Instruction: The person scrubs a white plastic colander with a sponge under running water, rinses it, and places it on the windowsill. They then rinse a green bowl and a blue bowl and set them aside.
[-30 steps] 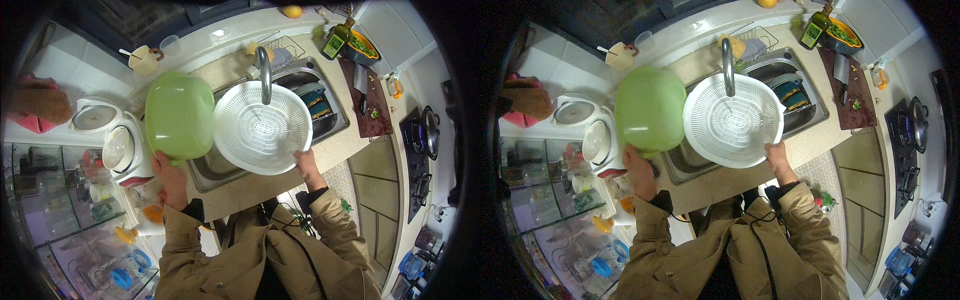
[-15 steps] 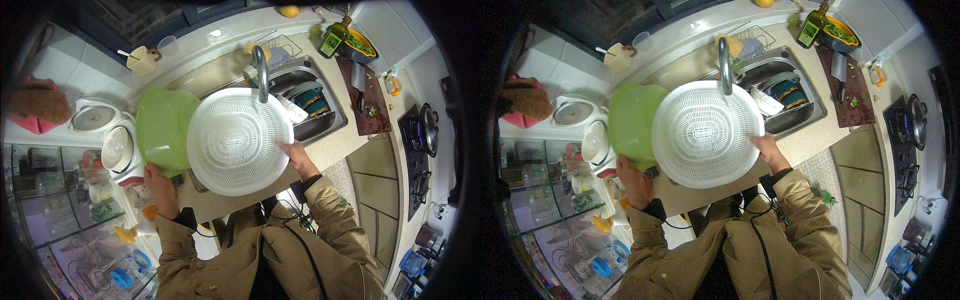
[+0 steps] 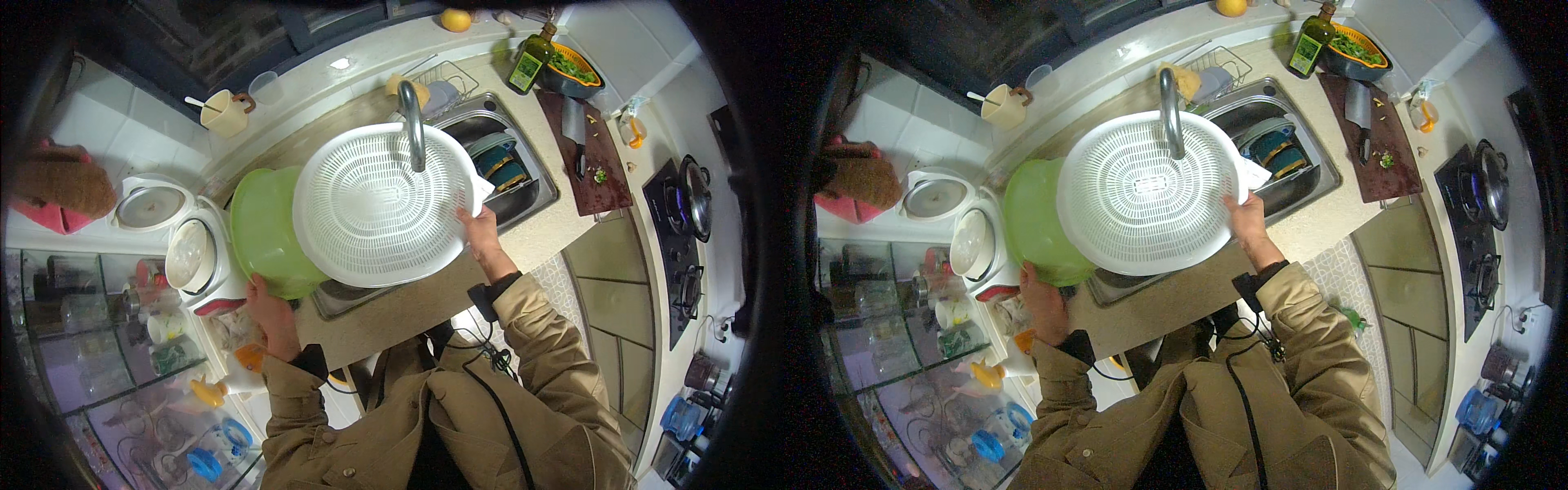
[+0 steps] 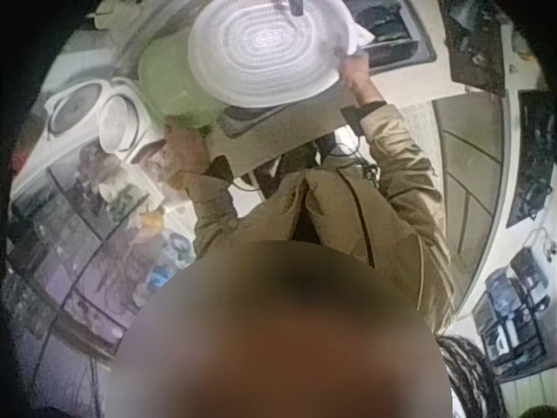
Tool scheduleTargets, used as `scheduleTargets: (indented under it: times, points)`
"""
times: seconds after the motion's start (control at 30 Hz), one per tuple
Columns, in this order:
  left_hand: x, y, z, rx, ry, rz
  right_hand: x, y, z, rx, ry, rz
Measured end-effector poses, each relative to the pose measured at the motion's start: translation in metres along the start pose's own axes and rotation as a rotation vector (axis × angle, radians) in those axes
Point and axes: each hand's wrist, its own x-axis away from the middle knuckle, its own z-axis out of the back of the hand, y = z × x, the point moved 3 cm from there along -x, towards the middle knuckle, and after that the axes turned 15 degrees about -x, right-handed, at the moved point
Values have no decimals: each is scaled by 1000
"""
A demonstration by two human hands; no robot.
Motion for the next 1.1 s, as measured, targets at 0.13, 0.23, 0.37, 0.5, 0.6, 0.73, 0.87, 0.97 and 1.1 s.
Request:
scheduleTargets:
  times: [0.13, 0.23, 0.37, 0.5, 0.6, 0.73, 0.87, 0.97, 1.1]
  points:
    - [2, -13, -5, 9, 12, 45, 5, -13, 9, 123, -6, 104]
    - [4, -20, -12, -32, -67, 40, 10, -22, 21, 177, 13, 154]
    - [11, -31, -25, 8, -89, 101, 16, -34, 33, 308, 21, 235]
    - [19, -38, -39, 83, -116, 136, 25, -42, 40, 281, 31, 250]
    - [19, -45, -43, 20, -147, 113, 29, -44, 45, 268, 46, 238]
    - [12, -61, -41, -67, -117, 146, 32, -45, 53, 240, 84, 219]
    - [8, -71, -46, -45, -201, 65, 31, -46, 61, 267, 120, 231]
    - [13, -72, -56, -34, -227, 98, 31, -46, 68, 239, 144, 220]
    - [25, -61, -75, -136, -256, 52, 32, -51, 73, 224, 165, 231]
